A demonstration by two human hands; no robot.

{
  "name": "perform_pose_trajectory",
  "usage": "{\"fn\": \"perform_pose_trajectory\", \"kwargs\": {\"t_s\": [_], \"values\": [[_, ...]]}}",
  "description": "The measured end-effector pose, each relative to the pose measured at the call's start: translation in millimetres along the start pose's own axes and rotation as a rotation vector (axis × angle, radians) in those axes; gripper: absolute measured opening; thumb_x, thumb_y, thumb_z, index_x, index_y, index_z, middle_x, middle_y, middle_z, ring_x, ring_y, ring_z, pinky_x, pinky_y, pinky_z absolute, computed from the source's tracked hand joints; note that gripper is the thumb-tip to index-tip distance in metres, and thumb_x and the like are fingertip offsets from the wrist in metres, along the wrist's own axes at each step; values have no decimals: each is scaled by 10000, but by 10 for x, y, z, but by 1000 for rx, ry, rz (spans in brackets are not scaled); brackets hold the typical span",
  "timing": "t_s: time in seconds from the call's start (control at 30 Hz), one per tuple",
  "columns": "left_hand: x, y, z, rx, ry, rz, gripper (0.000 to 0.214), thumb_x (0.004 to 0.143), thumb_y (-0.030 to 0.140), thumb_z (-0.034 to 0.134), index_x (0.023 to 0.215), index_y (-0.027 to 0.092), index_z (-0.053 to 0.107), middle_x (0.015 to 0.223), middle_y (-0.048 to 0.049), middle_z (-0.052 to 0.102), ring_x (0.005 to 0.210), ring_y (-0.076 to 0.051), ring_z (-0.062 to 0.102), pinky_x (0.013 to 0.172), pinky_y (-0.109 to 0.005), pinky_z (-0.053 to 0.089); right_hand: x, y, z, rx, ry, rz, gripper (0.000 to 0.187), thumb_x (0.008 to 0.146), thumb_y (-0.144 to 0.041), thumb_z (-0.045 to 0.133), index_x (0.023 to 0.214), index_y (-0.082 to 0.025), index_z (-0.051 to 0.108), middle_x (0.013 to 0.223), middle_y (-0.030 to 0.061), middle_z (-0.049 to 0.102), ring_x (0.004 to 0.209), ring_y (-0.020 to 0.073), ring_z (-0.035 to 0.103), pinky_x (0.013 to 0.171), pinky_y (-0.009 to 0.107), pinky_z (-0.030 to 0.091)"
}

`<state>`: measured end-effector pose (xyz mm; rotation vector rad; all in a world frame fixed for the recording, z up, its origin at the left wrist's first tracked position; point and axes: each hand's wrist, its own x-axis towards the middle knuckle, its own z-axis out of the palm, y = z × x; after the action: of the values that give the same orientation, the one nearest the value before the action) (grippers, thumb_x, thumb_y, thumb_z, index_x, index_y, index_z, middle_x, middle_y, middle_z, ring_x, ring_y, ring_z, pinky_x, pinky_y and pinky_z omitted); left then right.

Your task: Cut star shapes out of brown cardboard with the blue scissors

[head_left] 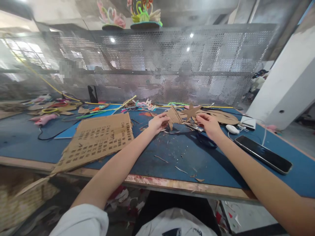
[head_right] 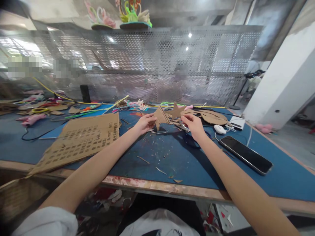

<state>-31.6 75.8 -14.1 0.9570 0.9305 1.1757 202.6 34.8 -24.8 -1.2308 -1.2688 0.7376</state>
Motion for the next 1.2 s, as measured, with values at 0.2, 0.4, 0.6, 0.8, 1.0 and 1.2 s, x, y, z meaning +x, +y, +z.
{"fn": "perform_pose_trajectory", "kwargs": {"t_s": [0.2, 0.4, 0.6, 0.8, 1.0, 1.2], "values": [[-80, -119, 141, 2, -46, -45, 201, 615, 92, 742, 768, 186, 651, 659, -8, 664, 516, -117, 594, 508, -232, 481, -238, -68, 299, 233, -160, 168, 319, 502, -378, 813, 696, -171, 667, 686, 14, 678, 660, 154, 648, 575, 262, 541], [-129, -115, 236, -102, -75, -43, 290, 835, 436, 570, 754, 168, 647, 694, -77, 675, 567, -160, 614, 510, -272, 500, -383, -149, 416, 341, -185, 224, 155, 631, -208, 776, 660, -177, 627, 611, -2, 666, 610, 154, 687, 570, 256, 582], [-243, -94, 321, -248, -262, -155, 569, 916, 573, 310, 894, 126, 662, 760, -121, 688, 649, -185, 644, 667, -345, 555, -371, -146, 405, 421, -87, 227, 196, 658, -254, 757, 737, -196, 587, 638, -31, 651, 560, 133, 659, 513, 242, 563], [-292, -99, 332, -135, -268, -105, 96, 842, 206, 582, 782, 141, 619, 662, -50, 640, 622, -159, 642, 663, -321, 542, -332, -151, 351, 481, -28, 192, 220, 645, -312, 760, 740, -204, 593, 691, -35, 656, 634, 130, 656, 614, 256, 563], [-324, -75, 339, -135, -320, -68, 252, 741, 106, 691, 955, 196, 594, 732, -6, 659, 658, -134, 668, 731, -312, 539, -319, -207, 319, 568, -15, 252, 218, 662, -276, 770, 762, -198, 593, 686, -23, 678, 617, 128, 666, 591, 243, 548], [-308, -119, 315, -129, -377, -36, 326, 714, 75, 694, 994, 198, 581, 732, -11, 675, 645, -135, 672, 668, -270, 524, -319, -216, 322, 683, -15, 360, 141, 711, -189, 738, 774, -201, 613, 707, -7, 706, 643, 123, 674, 579, 217, 556]]}}
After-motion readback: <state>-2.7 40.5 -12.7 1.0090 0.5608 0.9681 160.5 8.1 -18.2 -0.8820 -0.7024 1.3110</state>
